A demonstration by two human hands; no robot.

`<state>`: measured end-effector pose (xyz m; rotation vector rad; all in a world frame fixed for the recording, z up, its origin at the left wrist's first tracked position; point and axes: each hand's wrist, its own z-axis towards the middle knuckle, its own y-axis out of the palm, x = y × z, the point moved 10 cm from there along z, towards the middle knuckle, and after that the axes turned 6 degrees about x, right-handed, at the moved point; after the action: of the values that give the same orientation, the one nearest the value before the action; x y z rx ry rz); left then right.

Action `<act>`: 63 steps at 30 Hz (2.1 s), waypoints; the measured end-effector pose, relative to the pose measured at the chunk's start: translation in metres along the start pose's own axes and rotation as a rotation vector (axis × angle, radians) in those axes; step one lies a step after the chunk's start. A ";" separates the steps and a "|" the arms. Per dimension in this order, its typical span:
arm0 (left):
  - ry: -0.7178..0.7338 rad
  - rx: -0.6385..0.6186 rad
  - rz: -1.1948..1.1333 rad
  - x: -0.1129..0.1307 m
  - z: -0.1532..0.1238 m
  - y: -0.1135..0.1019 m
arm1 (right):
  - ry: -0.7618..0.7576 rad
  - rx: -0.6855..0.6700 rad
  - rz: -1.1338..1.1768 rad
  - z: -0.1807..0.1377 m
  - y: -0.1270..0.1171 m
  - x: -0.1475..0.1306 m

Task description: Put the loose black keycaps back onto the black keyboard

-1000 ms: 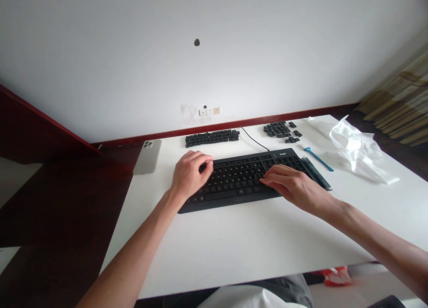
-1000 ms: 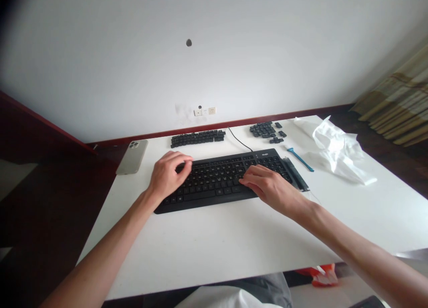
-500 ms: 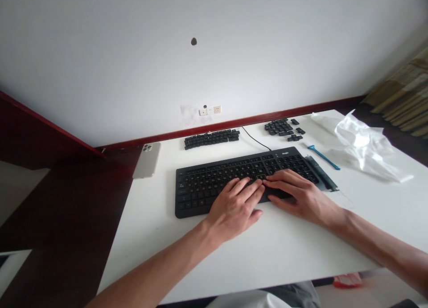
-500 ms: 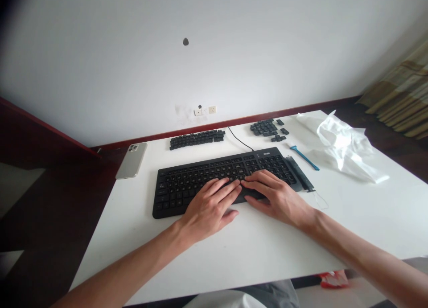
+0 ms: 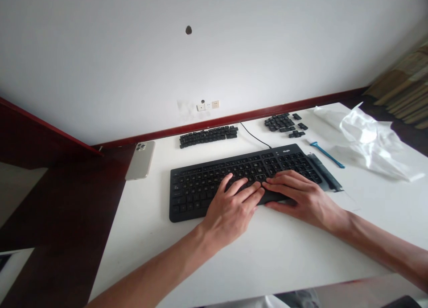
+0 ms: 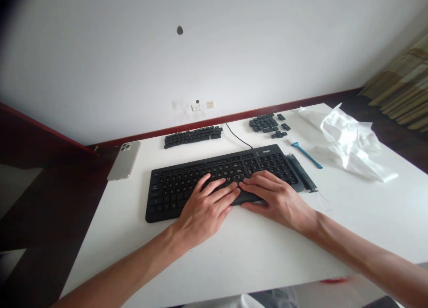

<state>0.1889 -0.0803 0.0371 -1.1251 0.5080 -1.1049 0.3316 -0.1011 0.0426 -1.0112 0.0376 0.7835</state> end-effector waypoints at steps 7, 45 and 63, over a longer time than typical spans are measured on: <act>0.020 0.026 0.005 0.002 -0.001 0.000 | -0.010 -0.001 -0.013 0.003 0.000 -0.003; -0.047 0.094 0.096 -0.003 -0.002 -0.012 | 0.049 0.108 -0.126 0.010 -0.013 -0.005; 0.029 0.145 0.253 0.011 -0.004 -0.019 | 0.018 0.060 -0.101 0.011 -0.007 -0.008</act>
<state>0.1821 -0.0922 0.0549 -0.8929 0.5672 -0.9227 0.3266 -0.0993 0.0568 -0.9563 0.0254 0.6772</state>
